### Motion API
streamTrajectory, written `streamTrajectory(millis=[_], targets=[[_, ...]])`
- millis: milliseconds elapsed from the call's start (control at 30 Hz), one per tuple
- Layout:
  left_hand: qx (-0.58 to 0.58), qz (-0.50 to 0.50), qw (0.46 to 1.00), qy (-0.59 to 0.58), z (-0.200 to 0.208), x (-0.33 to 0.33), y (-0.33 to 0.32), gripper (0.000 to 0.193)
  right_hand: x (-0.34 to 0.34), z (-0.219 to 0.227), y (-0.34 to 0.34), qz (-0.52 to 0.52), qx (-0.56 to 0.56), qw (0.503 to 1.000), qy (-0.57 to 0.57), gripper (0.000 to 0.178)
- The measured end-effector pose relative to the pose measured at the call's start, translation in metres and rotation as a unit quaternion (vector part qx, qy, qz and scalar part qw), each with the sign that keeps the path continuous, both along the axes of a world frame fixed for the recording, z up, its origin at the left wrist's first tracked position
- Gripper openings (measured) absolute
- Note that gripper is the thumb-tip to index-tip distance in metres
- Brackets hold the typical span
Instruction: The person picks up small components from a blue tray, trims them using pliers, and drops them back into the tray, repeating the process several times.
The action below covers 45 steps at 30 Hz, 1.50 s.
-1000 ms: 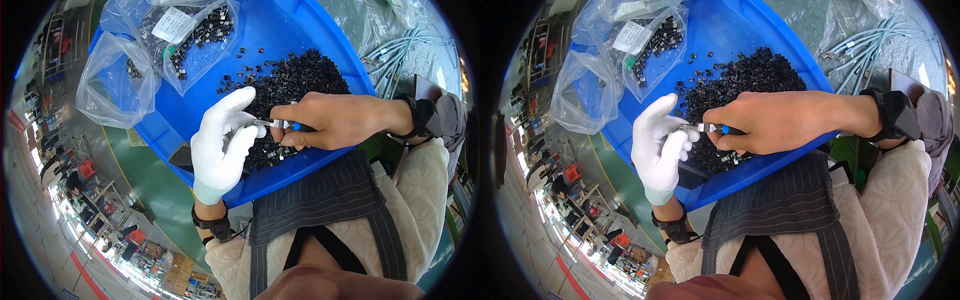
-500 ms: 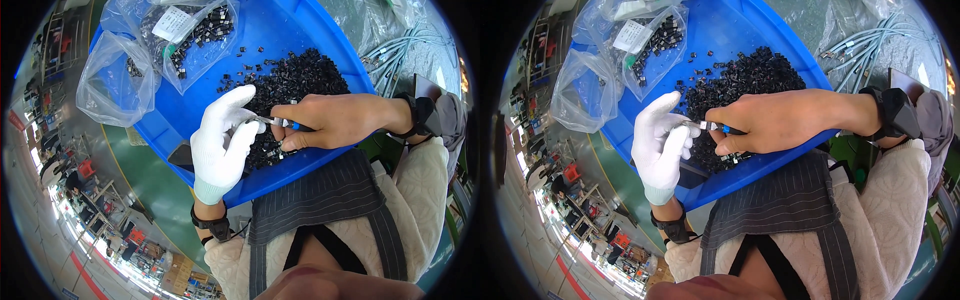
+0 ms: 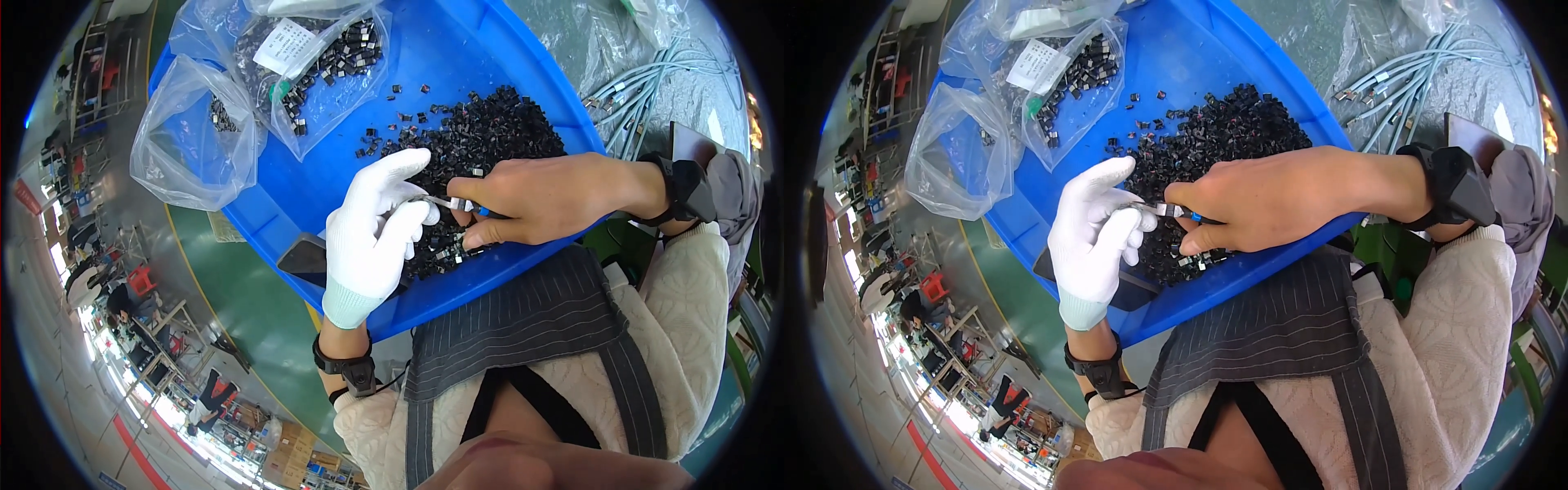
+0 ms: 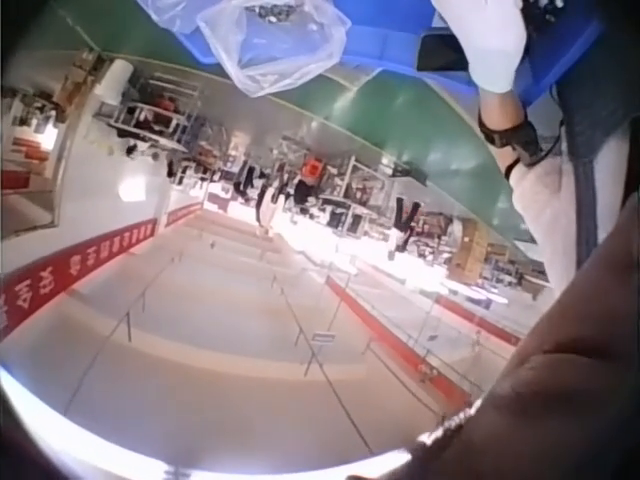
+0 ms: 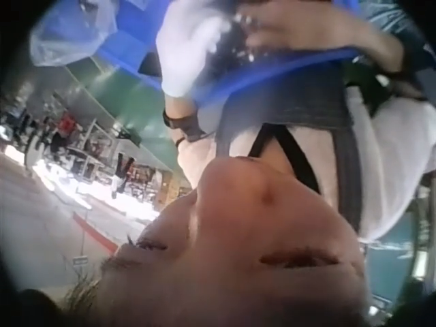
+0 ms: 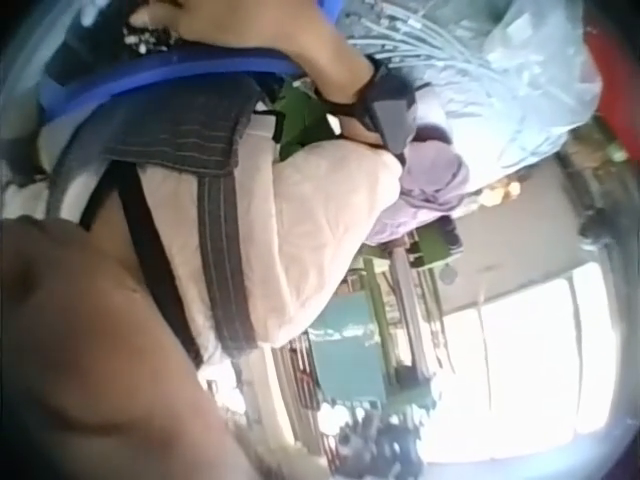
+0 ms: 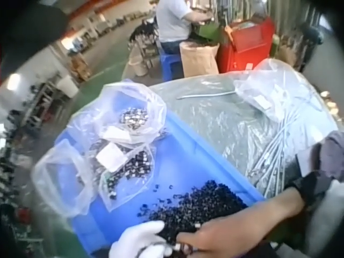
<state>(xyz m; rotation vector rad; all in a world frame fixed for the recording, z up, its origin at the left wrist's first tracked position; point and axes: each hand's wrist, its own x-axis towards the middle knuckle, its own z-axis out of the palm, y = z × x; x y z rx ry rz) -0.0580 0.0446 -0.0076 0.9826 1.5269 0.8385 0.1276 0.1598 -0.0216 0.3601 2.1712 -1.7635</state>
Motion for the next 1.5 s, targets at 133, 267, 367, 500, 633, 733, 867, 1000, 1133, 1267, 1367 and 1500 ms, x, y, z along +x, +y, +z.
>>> streamTrajectory(millis=[133, 267, 367, 500, 633, 733, 867, 1000, 1133, 1267, 1367, 1500], targets=[[0.001, 0.026, 0.999, -0.039, 0.003, -0.002, 0.000, 0.038, -0.004, 0.007, -0.005, -0.036, -0.014, 0.999, 0.015, 0.035], [-0.009, 0.051, 0.997, -0.055, 0.005, -0.004, -0.001, 0.031, -0.003, 0.002, -0.010, -0.057, 0.009, 0.997, 0.048, 0.036], [-0.099, -0.008, 0.995, -0.025, 0.009, -0.009, 0.002, 0.022, -0.004, 0.004, -0.009, -0.066, -0.010, 0.997, 0.043, 0.036], [0.182, -0.035, 0.949, 0.256, -0.010, -0.001, -0.010, 0.015, -0.004, 0.013, -0.006, -0.073, -0.046, 0.996, 0.032, 0.036], [0.199, -0.023, 0.940, 0.276, -0.009, 0.000, -0.013, 0.017, -0.004, 0.013, -0.007, -0.068, -0.013, 0.996, 0.054, 0.033], [0.204, -0.035, 0.950, 0.234, -0.011, -0.005, -0.009, 0.019, -0.002, 0.005, -0.008, -0.066, 0.031, 0.994, 0.077, 0.031], [0.209, -0.046, 0.954, 0.211, -0.010, -0.008, -0.008, 0.021, 0.000, 0.000, -0.010, -0.063, 0.088, 0.989, 0.101, 0.029], [0.221, -0.058, 0.946, 0.229, -0.009, -0.009, -0.008, 0.021, 0.000, -0.001, -0.010, -0.062, 0.125, 0.984, 0.112, 0.028], [0.230, -0.065, 0.936, 0.258, -0.010, -0.011, -0.010, 0.022, 0.001, -0.004, -0.011, -0.070, 0.141, 0.978, 0.137, 0.028], [0.241, -0.086, 0.925, 0.281, -0.006, -0.011, -0.010, 0.023, 0.001, 0.000, -0.010, -0.060, 0.137, 0.981, 0.124, 0.027], [0.263, -0.103, 0.913, 0.294, -0.007, -0.013, -0.008, 0.024, 0.002, 0.002, -0.010, -0.050, 0.129, 0.984, 0.108, 0.027], [0.278, -0.113, 0.907, 0.295, -0.008, -0.015, -0.010, 0.025, 0.003, 0.005, -0.008, -0.037, 0.148, 0.983, 0.101, 0.026]])
